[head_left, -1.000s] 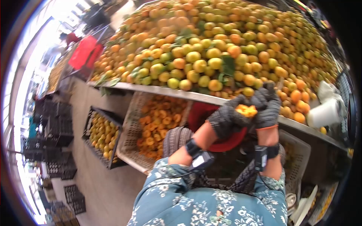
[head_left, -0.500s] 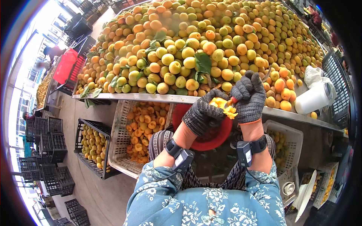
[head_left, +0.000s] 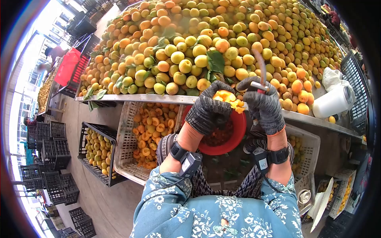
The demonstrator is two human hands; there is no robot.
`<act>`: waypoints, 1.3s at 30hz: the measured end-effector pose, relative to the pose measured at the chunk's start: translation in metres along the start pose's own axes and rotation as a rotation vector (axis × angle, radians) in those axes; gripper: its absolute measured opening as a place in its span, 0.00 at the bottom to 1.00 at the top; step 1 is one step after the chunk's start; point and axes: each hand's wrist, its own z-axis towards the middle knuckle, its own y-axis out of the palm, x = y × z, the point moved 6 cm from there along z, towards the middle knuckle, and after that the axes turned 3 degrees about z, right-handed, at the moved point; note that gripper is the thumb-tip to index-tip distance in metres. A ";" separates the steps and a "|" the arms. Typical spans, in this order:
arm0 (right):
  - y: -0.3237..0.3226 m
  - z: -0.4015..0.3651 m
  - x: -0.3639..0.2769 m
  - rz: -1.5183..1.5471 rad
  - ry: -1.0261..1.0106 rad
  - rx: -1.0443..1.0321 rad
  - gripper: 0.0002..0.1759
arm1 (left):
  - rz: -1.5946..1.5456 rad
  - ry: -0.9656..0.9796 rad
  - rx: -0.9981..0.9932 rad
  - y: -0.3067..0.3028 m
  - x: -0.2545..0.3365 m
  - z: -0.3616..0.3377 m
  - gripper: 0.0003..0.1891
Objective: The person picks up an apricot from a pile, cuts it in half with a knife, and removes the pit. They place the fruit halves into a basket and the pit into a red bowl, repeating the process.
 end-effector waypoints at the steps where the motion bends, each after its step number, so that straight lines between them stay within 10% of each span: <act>1: 0.002 -0.001 0.001 0.000 -0.001 -0.004 0.18 | 0.045 0.016 -0.008 -0.002 0.003 -0.002 0.23; 9: 0.014 -0.003 0.009 -0.537 -0.242 -0.075 0.16 | -0.089 -0.095 0.075 -0.003 0.008 0.003 0.24; 13: 0.008 -0.005 0.008 -0.433 -0.203 -0.013 0.10 | -0.258 -0.086 0.086 -0.007 0.005 0.004 0.28; 16: -0.009 -0.011 0.015 -0.141 0.229 -0.065 0.08 | -0.289 -0.027 0.043 -0.009 0.006 0.008 0.29; 20: -0.014 -0.008 0.014 -0.282 -0.172 -0.140 0.24 | -0.425 0.047 -0.026 -0.008 0.014 0.008 0.35; 23: -0.032 -0.012 0.016 0.020 0.082 -0.017 0.23 | -0.464 0.054 -0.106 -0.001 0.021 0.006 0.32; 27: -0.045 -0.008 0.013 0.337 -0.055 0.130 0.17 | -0.352 0.050 -0.103 0.016 0.027 0.001 0.38; 39: -0.042 -0.007 0.011 0.392 -0.059 0.058 0.14 | -0.494 -0.014 -0.547 0.084 0.042 -0.044 0.36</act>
